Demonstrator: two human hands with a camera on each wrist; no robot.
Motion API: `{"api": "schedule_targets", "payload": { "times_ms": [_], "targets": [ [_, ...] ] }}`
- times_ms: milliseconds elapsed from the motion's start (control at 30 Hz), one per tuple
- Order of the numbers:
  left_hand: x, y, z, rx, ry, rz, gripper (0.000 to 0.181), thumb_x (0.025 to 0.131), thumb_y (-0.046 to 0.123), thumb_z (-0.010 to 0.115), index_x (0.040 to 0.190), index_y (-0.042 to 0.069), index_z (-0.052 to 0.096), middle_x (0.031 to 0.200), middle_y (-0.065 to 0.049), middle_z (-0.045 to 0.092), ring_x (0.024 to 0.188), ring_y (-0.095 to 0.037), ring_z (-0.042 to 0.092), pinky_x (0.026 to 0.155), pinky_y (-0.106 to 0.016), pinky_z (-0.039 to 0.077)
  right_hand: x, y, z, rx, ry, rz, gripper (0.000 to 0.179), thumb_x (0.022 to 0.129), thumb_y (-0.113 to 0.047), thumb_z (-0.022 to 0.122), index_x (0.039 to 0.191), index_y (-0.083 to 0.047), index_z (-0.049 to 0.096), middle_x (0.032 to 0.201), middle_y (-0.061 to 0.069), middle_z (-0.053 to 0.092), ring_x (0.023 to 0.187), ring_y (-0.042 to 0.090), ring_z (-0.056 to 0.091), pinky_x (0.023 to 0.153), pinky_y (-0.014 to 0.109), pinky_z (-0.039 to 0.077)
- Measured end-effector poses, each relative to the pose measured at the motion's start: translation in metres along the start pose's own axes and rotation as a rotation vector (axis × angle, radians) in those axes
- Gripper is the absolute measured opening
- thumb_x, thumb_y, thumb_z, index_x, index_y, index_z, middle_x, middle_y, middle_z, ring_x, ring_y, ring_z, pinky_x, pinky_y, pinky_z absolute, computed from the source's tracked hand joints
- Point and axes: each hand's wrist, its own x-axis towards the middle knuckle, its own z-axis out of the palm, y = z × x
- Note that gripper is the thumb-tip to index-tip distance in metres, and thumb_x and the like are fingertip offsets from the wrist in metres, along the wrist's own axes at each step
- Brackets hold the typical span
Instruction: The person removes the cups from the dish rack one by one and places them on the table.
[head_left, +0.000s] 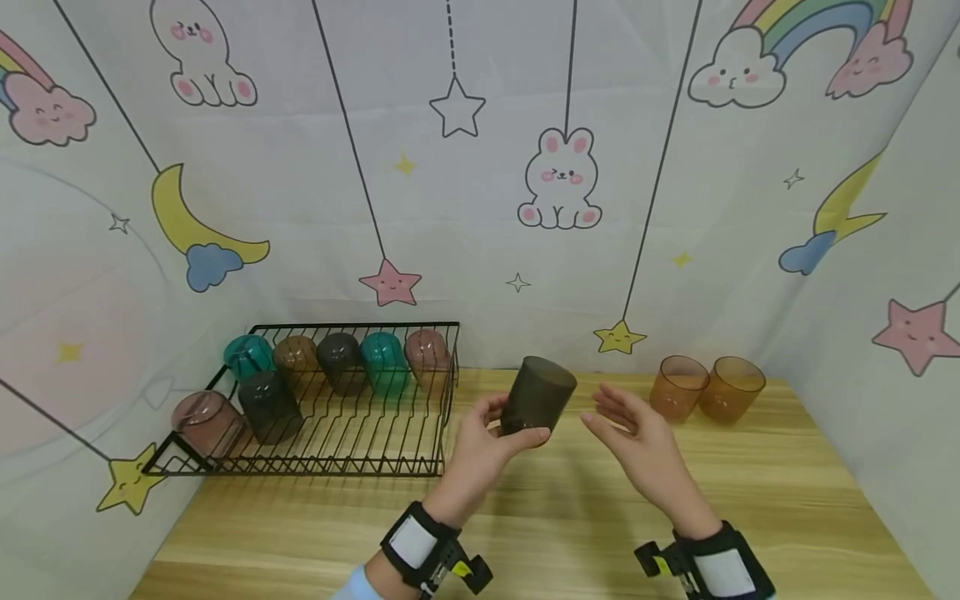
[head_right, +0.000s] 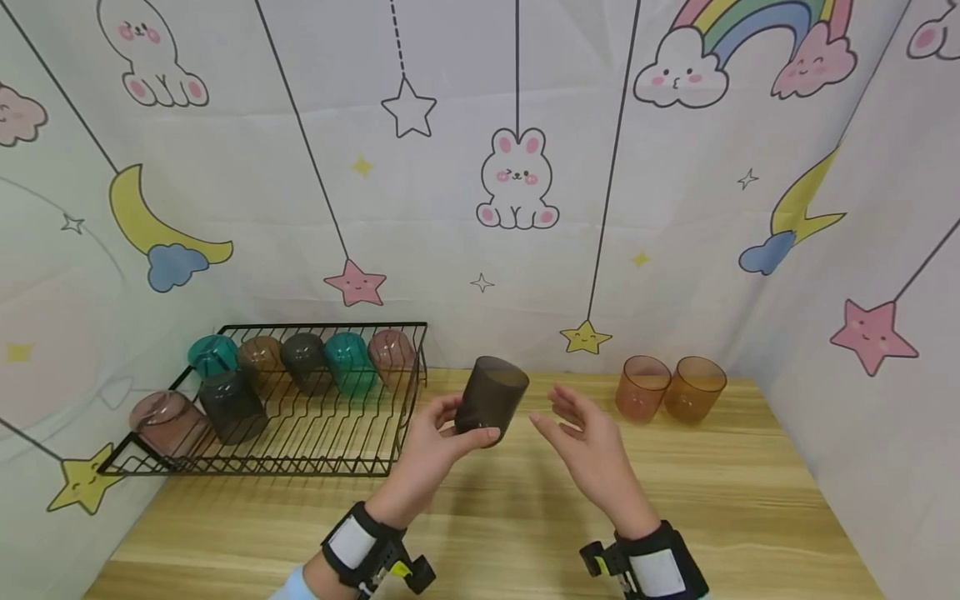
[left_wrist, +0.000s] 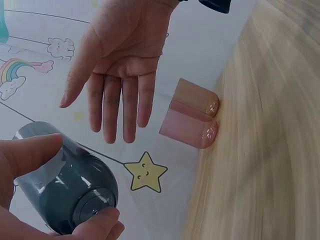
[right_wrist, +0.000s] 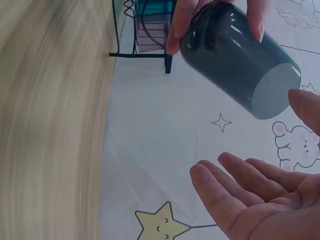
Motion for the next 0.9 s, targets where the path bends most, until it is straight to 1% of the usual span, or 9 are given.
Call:
{"api": "schedule_targets", "payload": {
  "times_ms": [100, 233, 433, 667, 900],
  "targets": [
    [0.001, -0.001, 0.003, -0.069, -0.027, -0.025, 0.075, 0.071, 0.033, 0.081, 0.132, 0.012, 0.042, 0.128, -0.012, 0.044, 0.106, -0.025, 0.055, 0.085, -0.034, 0.051, 0.002, -0.005, 0.003, 0.04, -0.023, -0.003, 0.067, 0.086, -0.05, 0.059, 0.14, -0.015, 0.039, 0.138, 0.007, 0.05, 0.126, 0.024, 0.049, 0.098, 0.042, 0.047],
    [0.002, -0.002, 0.008, -0.092, -0.038, -0.038, 0.073, 0.073, 0.034, 0.079, 0.132, 0.011, 0.042, 0.128, -0.014, 0.044, 0.105, -0.025, 0.055, 0.085, -0.035, 0.051, 0.006, -0.009, 0.008, 0.076, -0.044, 0.0, 0.067, 0.086, -0.048, 0.06, 0.141, -0.015, 0.039, 0.138, 0.008, 0.05, 0.126, 0.026, 0.05, 0.097, 0.046, 0.047],
    [0.002, -0.002, 0.014, -0.094, -0.059, -0.053, 0.073, 0.074, 0.032, 0.079, 0.132, 0.01, 0.041, 0.129, -0.014, 0.044, 0.102, -0.024, 0.057, 0.084, -0.034, 0.052, 0.012, -0.011, 0.013, 0.11, -0.054, 0.023, 0.066, 0.085, -0.049, 0.061, 0.14, -0.018, 0.041, 0.138, 0.009, 0.05, 0.126, 0.027, 0.049, 0.097, 0.048, 0.046],
    [0.003, -0.003, 0.017, -0.078, -0.081, -0.043, 0.073, 0.074, 0.032, 0.079, 0.132, 0.011, 0.041, 0.128, -0.013, 0.045, 0.103, -0.023, 0.059, 0.084, -0.034, 0.052, 0.016, -0.013, 0.016, 0.136, -0.053, 0.032, 0.062, 0.083, -0.049, 0.065, 0.136, -0.022, 0.045, 0.131, 0.006, 0.055, 0.122, 0.023, 0.053, 0.096, 0.044, 0.048],
    [0.007, -0.007, 0.02, -0.04, -0.106, -0.012, 0.069, 0.072, 0.03, 0.081, 0.128, 0.013, 0.046, 0.124, -0.012, 0.05, 0.102, -0.023, 0.06, 0.081, -0.033, 0.054, 0.018, -0.015, 0.016, 0.119, -0.039, 0.057, 0.072, 0.077, -0.049, 0.071, 0.138, -0.024, 0.042, 0.131, 0.007, 0.055, 0.119, 0.026, 0.055, 0.091, 0.043, 0.051]
  ]
}}
